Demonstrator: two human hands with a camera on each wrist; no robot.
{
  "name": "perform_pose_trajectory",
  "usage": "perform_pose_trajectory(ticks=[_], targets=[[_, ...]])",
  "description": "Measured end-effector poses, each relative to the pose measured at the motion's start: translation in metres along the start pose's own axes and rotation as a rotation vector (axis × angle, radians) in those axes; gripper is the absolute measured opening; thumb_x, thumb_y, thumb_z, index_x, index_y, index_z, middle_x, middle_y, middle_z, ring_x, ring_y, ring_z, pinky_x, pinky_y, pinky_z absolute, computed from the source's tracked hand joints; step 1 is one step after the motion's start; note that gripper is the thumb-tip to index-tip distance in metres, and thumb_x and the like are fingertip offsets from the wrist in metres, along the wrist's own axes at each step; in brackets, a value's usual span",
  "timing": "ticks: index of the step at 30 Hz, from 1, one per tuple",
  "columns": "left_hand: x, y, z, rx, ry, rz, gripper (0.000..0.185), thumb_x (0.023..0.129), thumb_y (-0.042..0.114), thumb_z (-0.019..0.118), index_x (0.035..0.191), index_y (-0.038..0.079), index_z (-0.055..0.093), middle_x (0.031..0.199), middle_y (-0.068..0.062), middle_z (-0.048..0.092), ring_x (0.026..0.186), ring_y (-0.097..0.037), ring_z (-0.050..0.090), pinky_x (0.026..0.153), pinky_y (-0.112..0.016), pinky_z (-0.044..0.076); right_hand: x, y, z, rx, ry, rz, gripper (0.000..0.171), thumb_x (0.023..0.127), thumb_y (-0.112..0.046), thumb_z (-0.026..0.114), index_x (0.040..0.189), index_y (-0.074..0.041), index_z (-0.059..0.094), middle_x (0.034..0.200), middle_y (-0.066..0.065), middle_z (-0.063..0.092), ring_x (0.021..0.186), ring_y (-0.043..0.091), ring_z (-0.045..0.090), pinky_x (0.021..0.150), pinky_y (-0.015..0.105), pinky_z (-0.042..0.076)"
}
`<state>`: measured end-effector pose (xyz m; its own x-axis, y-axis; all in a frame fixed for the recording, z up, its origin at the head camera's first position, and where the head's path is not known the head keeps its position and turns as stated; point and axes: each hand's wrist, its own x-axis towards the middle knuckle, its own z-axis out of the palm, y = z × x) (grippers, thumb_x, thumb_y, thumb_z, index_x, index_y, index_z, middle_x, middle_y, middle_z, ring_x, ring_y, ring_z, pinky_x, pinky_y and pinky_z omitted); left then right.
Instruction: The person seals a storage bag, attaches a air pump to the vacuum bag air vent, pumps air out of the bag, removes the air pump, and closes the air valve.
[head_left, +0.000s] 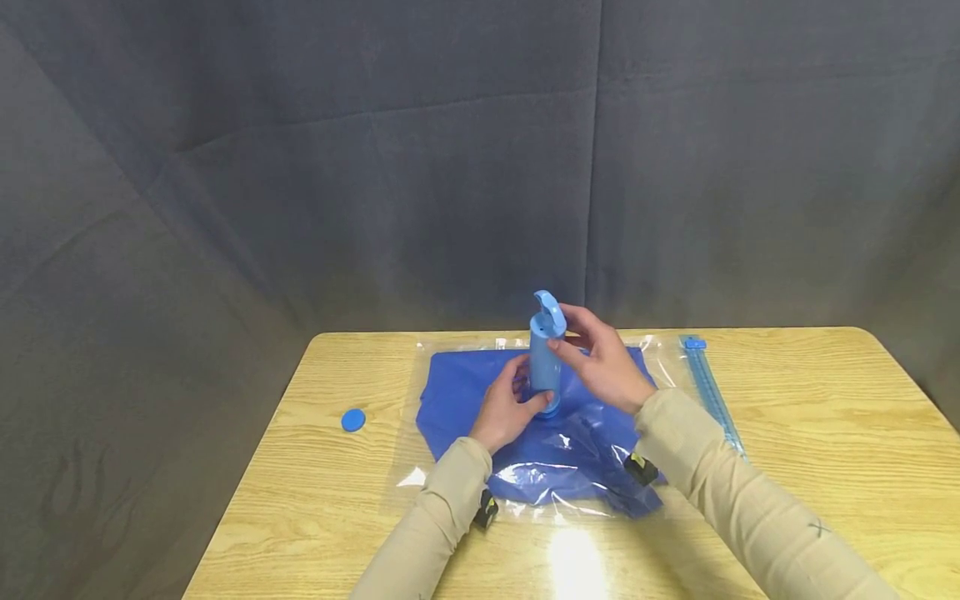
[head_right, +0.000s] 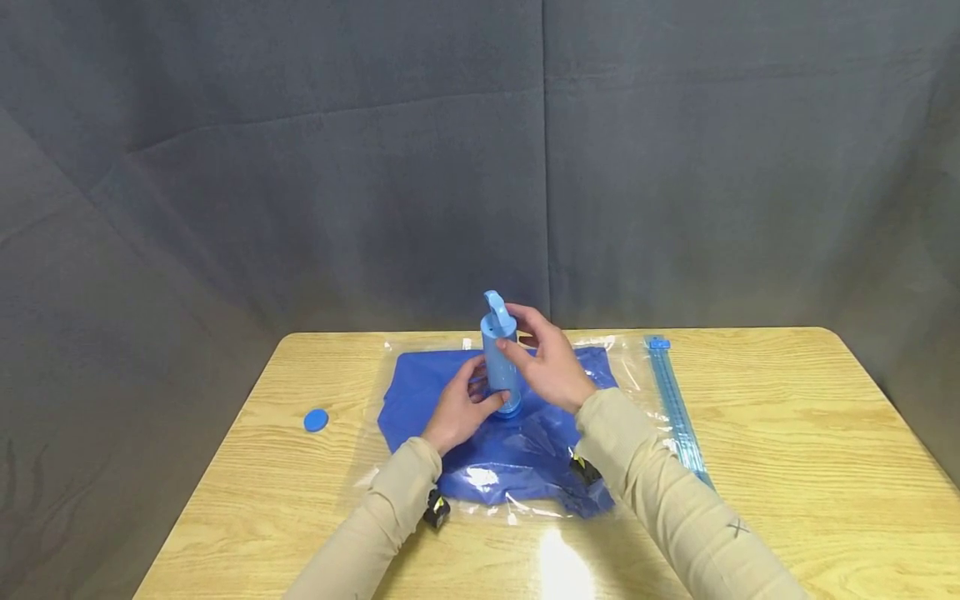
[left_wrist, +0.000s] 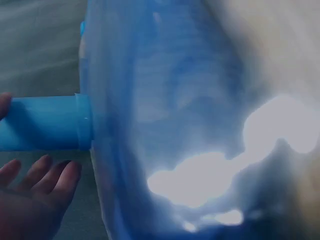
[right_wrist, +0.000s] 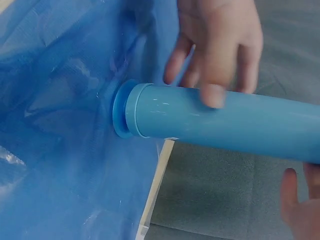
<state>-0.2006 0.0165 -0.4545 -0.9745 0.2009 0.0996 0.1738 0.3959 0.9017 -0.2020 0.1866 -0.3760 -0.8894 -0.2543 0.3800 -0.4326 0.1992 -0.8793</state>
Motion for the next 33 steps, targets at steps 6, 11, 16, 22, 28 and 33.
perform_pose_trajectory(ticks=[6,11,16,22,28,33], targets=[[0.002,0.013,-0.001,-0.068,0.098,0.026,0.066,0.082,0.028,0.076,0.139,0.016,0.045,0.134,-0.010,0.056,0.121,-0.026,0.057,0.097,-0.041,0.051,0.000,-0.005,-0.002,-0.078,0.019,0.032,0.046,0.091,-0.008,0.064,0.133,-0.002,0.049,0.128,0.020,0.061,0.123,0.035,0.056,0.103,0.054,0.044],[0.000,0.019,0.001,-0.055,0.124,0.024,0.067,0.080,0.034,0.078,0.137,0.017,0.046,0.135,-0.006,0.055,0.120,-0.025,0.057,0.097,-0.041,0.051,-0.001,-0.010,-0.001,-0.130,0.045,0.063,0.047,0.088,-0.013,0.069,0.130,-0.004,0.049,0.125,0.016,0.061,0.120,0.032,0.057,0.103,0.051,0.043],[-0.001,0.017,0.003,-0.044,0.121,0.018,0.066,0.079,0.034,0.080,0.134,0.017,0.047,0.133,-0.005,0.056,0.120,-0.025,0.056,0.098,-0.042,0.050,-0.001,-0.011,0.005,-0.184,0.096,0.070,0.050,0.084,-0.015,0.075,0.125,-0.003,0.049,0.118,0.015,0.062,0.112,0.030,0.059,0.101,0.050,0.044],[-0.001,0.015,0.004,-0.044,0.123,0.019,0.062,0.079,0.031,0.080,0.130,0.014,0.048,0.131,-0.009,0.058,0.120,-0.026,0.057,0.098,-0.041,0.050,0.000,-0.010,0.011,-0.219,0.144,0.071,0.050,0.079,-0.015,0.080,0.117,-0.002,0.049,0.110,0.016,0.061,0.106,0.031,0.059,0.096,0.049,0.047],[-0.001,0.014,0.004,-0.042,0.122,0.039,0.054,0.084,0.028,0.076,0.127,0.011,0.050,0.130,-0.012,0.059,0.120,-0.030,0.058,0.097,-0.041,0.051,-0.001,-0.009,0.012,-0.237,0.152,0.088,0.052,0.077,-0.019,0.082,0.112,-0.005,0.047,0.107,0.014,0.061,0.103,0.029,0.060,0.094,0.048,0.049],[-0.001,0.012,0.005,-0.042,0.104,0.059,0.052,0.085,0.026,0.074,0.128,0.010,0.050,0.131,-0.012,0.059,0.121,-0.031,0.058,0.098,-0.043,0.050,-0.002,-0.009,0.012,-0.224,0.162,0.065,0.053,0.076,-0.016,0.083,0.112,-0.003,0.047,0.106,0.015,0.061,0.102,0.029,0.060,0.094,0.046,0.049]])
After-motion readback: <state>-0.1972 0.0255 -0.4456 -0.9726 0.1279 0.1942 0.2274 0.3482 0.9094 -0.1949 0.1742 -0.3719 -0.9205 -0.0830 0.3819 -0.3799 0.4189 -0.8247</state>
